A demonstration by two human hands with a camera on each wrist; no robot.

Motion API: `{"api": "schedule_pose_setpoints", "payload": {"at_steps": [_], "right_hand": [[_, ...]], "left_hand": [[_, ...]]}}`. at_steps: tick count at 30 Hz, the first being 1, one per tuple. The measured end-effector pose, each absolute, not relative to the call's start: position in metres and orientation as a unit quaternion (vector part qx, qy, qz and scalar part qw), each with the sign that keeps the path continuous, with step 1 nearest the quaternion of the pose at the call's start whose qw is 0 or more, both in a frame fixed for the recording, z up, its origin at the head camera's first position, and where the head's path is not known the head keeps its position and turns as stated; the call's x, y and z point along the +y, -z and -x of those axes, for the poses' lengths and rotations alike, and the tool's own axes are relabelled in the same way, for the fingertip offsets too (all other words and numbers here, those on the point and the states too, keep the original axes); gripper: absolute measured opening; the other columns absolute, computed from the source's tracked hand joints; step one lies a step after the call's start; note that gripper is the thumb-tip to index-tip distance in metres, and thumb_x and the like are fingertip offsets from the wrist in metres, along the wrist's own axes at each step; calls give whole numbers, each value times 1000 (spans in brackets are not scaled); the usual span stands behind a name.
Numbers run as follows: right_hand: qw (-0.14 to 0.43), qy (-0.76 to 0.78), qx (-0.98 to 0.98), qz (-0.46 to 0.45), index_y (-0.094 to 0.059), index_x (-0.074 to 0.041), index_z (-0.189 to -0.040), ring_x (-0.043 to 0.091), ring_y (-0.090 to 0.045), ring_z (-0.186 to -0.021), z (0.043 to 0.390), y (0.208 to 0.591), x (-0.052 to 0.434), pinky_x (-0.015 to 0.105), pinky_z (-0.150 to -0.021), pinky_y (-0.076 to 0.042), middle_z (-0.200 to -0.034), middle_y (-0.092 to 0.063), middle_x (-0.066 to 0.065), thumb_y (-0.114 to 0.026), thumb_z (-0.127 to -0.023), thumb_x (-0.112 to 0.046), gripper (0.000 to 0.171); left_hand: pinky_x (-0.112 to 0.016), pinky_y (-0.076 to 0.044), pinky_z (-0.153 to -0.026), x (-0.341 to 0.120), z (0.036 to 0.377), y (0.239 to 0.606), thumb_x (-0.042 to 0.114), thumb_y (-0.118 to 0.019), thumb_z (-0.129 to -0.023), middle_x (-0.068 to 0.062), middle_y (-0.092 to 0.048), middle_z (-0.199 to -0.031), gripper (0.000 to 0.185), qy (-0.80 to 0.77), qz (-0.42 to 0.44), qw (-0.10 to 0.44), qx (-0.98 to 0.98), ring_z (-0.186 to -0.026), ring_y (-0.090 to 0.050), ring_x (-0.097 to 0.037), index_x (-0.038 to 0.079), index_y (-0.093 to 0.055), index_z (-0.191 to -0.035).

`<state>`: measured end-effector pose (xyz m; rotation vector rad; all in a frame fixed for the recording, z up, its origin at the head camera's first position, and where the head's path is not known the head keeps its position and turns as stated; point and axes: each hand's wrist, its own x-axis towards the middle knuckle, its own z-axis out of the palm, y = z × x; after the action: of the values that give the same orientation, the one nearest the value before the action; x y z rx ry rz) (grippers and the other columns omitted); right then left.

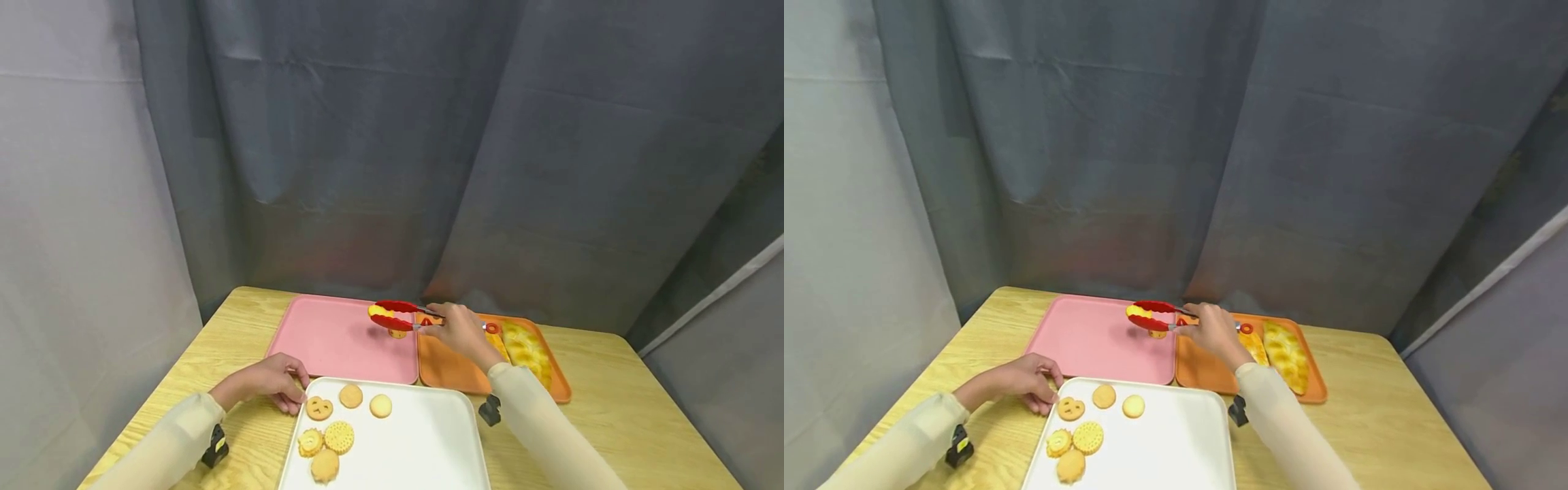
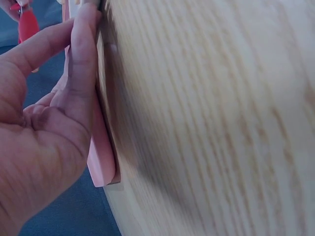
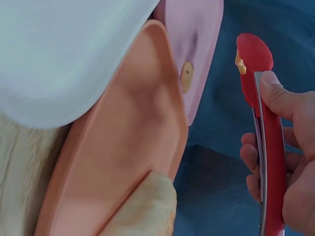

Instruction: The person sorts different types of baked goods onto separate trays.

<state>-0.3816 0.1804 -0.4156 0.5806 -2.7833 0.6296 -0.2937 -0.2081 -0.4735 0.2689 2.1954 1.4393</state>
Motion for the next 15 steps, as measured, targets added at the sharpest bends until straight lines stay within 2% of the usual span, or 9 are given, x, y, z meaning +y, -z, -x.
{"api": "schedule_pose_setpoints", "payload": {"at_steps": [2,6,9,15], "right_hand": [[108,-218,-952,-184,-71,-5,-127,18,-56,-65,387,419,178,27,-55,-47,-93,-77,9,-86,-80,-39,60],[103,-219,-956,-165,-70,-4,-128,27,-70,-87,395,425,173,36,-71,-60,-105,-78,11,-86,-81,-40,60],[96,-220,-958,-153,-70,-5,-129,31,-72,-102,399,428,170,41,-82,-62,-120,-75,13,-85,-82,-40,60],[87,-226,-960,-140,-69,-6,-130,33,-71,-109,405,434,166,44,-88,-62,-126,-73,13,-84,-83,-38,59]], "left_hand": [[-24,-58,-53,-207,294,474,4,-77,-85,-9,-71,-67,23,-529,-99,248,805,-58,-70,-13,-4,-64,-102],[-24,-59,-54,-206,293,474,4,-77,-85,-8,-72,-68,24,-528,-102,248,806,-59,-70,-13,-4,-63,-102],[-24,-59,-54,-205,292,474,4,-76,-85,-8,-72,-67,24,-529,-107,248,805,-59,-70,-13,-5,-63,-103],[-24,-58,-54,-205,291,473,3,-76,-85,-7,-71,-67,24,-531,-107,249,803,-58,-69,-12,-6,-63,-103]]}}
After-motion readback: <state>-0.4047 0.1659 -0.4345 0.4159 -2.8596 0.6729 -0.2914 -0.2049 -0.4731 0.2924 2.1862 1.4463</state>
